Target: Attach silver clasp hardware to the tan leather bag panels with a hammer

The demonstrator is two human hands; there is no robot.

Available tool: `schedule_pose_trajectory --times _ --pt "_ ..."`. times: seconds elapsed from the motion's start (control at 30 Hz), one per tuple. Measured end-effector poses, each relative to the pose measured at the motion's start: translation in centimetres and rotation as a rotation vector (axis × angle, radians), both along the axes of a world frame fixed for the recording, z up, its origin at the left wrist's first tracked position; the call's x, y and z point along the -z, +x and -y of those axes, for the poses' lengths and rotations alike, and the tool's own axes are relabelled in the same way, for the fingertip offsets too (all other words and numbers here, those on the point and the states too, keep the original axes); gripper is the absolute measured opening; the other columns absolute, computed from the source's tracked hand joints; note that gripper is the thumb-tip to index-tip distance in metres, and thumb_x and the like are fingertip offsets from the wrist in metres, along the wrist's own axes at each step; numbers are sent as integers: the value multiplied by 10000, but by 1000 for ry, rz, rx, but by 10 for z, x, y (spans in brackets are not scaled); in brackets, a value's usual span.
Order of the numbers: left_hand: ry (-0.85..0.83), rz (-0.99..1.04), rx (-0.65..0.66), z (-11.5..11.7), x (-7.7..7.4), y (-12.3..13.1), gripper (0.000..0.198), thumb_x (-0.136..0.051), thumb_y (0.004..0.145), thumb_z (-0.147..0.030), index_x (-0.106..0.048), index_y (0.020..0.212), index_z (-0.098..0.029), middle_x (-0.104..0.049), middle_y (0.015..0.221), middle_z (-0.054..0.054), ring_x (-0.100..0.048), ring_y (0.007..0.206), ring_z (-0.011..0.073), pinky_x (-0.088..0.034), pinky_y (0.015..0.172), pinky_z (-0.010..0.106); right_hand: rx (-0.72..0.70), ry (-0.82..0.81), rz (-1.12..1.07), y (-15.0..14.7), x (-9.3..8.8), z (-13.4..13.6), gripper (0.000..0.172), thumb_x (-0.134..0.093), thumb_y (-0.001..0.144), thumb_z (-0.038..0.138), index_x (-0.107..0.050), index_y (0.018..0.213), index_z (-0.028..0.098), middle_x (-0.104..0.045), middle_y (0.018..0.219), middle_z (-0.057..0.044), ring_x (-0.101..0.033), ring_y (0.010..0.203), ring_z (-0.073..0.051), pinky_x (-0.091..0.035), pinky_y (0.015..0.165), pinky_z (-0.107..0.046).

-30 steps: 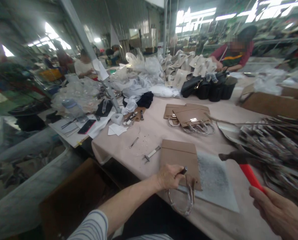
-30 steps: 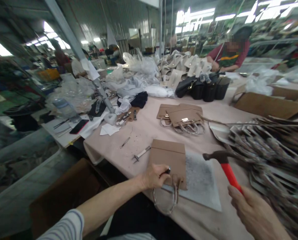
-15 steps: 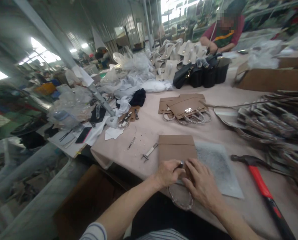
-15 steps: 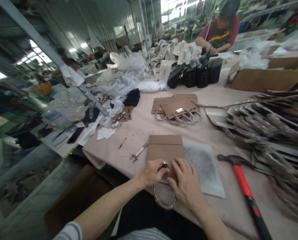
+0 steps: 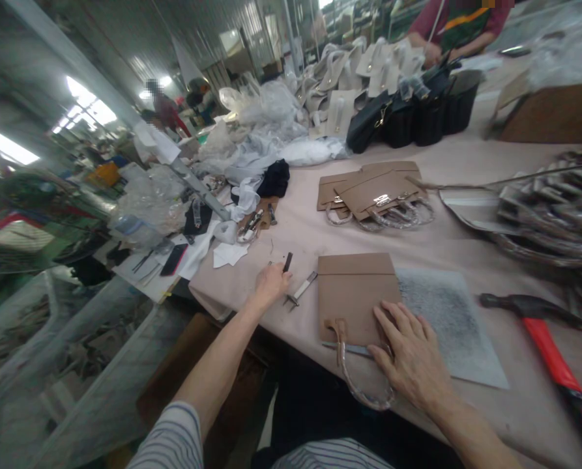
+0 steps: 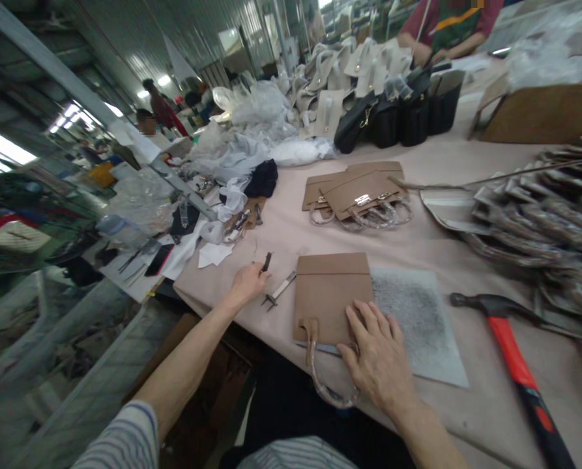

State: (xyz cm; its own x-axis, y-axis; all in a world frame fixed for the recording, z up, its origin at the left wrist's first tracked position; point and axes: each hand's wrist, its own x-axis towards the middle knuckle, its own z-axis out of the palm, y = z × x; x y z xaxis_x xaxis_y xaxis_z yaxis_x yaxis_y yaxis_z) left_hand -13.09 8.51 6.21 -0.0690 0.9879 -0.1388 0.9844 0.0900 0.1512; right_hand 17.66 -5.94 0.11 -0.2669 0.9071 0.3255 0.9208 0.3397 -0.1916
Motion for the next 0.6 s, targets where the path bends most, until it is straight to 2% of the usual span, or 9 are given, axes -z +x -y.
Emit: schedule_pose_trajectory --times 0.13,0.23,0.37,0.47,0.53,0.6 --pt "-14 -30 2 9 9 -6 193 -607 938 -218 -717 1094 -183 -741 1124 148 -696 1087 277 -517 945 355 -15 39 -8 1 1 -1 524 -410 987 420 -505 1423 144 -518 1475 -148 -433 1378 -363 -359 1099 -580" --pt "25 -11 13 15 11 -4 209 -566 961 -217 -729 1089 -191 -733 1148 139 -698 1076 268 -527 953 368 -34 89 -16 2 4 -4 534 -390 991 444 -506 1412 136 -542 1441 -158 -463 1343 -389 -377 1068 -595" --pt "56 69 52 16 14 5 188 -639 927 -325 -767 1013 -217 -766 1039 98 -721 1011 256 -556 922 363 -44 133 -32 2 5 -8 531 -378 987 457 -511 1391 138 -562 1407 -169 -498 1303 -416 -387 1046 -616" --pt "-1 171 99 12 17 15 223 -709 870 -414 -776 953 -218 -778 934 93 -737 949 276 -577 861 376 -53 138 -42 2 5 -9 532 -378 982 468 -507 1387 148 -573 1392 -173 -517 1282 -424 -397 1035 -620" --pt "-14 201 94 9 18 18 209 -701 877 -397 -765 926 -205 -776 913 105 -738 936 286 -575 837 374 -60 132 -61 5 9 -9 537 -389 976 474 -502 1397 160 -579 1390 -170 -524 1274 -431 -403 1022 -623" --pt "33 179 30 4 16 11 173 -655 912 -339 -748 941 -197 -772 970 117 -731 979 277 -559 858 358 -51 91 -113 8 18 -10 555 -413 959 489 -508 1407 177 -577 1402 -166 -514 1290 -439 -388 1032 -635"
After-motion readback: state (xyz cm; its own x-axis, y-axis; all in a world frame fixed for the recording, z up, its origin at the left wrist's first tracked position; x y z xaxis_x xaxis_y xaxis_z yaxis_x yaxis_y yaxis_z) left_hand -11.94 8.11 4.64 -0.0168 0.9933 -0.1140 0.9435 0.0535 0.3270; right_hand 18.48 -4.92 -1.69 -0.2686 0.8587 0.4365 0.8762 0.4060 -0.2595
